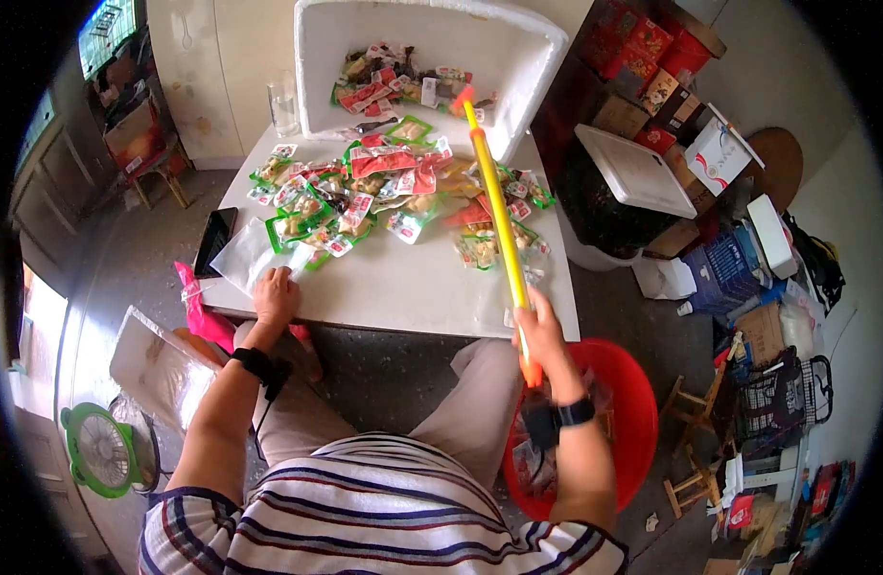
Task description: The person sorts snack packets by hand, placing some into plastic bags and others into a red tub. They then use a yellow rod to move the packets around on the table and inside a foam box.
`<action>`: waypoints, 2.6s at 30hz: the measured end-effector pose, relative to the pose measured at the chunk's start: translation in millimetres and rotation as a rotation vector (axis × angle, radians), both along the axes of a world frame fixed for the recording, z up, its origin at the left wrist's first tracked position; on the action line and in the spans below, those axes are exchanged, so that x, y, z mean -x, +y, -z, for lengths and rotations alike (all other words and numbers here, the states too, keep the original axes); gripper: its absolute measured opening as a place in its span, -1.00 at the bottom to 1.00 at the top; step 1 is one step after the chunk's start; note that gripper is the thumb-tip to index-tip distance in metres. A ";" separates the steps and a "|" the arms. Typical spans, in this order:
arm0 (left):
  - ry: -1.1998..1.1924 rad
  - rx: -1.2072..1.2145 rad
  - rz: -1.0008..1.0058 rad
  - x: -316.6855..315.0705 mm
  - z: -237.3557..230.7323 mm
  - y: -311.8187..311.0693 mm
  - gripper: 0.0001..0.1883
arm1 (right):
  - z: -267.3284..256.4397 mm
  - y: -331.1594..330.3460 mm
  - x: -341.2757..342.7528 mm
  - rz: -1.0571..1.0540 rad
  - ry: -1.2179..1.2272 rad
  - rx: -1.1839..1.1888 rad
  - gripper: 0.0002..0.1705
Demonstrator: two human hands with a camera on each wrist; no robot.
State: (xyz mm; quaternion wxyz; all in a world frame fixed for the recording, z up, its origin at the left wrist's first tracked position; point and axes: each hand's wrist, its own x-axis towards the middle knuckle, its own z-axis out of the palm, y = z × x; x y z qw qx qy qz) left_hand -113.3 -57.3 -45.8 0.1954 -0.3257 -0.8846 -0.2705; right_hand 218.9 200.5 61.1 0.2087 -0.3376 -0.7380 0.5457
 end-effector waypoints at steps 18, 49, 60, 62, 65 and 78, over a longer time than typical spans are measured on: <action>-0.005 -0.035 0.004 -3.7 -7.0 -0.7 -0.87 | 4.9 88.8 231.6 -0.133 0.280 0.122 -0.77; -0.028 -0.027 0.018 -4.2 -8.3 -2.2 -0.86 | 16.0 31.6 221.1 -0.313 0.027 0.127 -0.66; -0.002 -0.041 0.011 -2.8 -6.9 -1.4 -0.87 | -61.6 25.1 48.9 -0.262 -0.113 0.340 -0.56; -0.003 -0.034 0.015 -5.2 -5.0 -1.3 -0.87 | -54.1 36.1 61.6 -0.263 -0.032 0.253 -0.56; 0.012 -0.020 0.013 -2.2 -6.7 -1.2 -0.87 | -54.3 49.3 110.3 -0.280 0.063 0.116 -0.57; -0.023 -0.014 0.005 -4.2 -10.7 -2.1 -0.88 | -16.3 112.6 332.9 -0.243 -0.263 -0.516 -0.57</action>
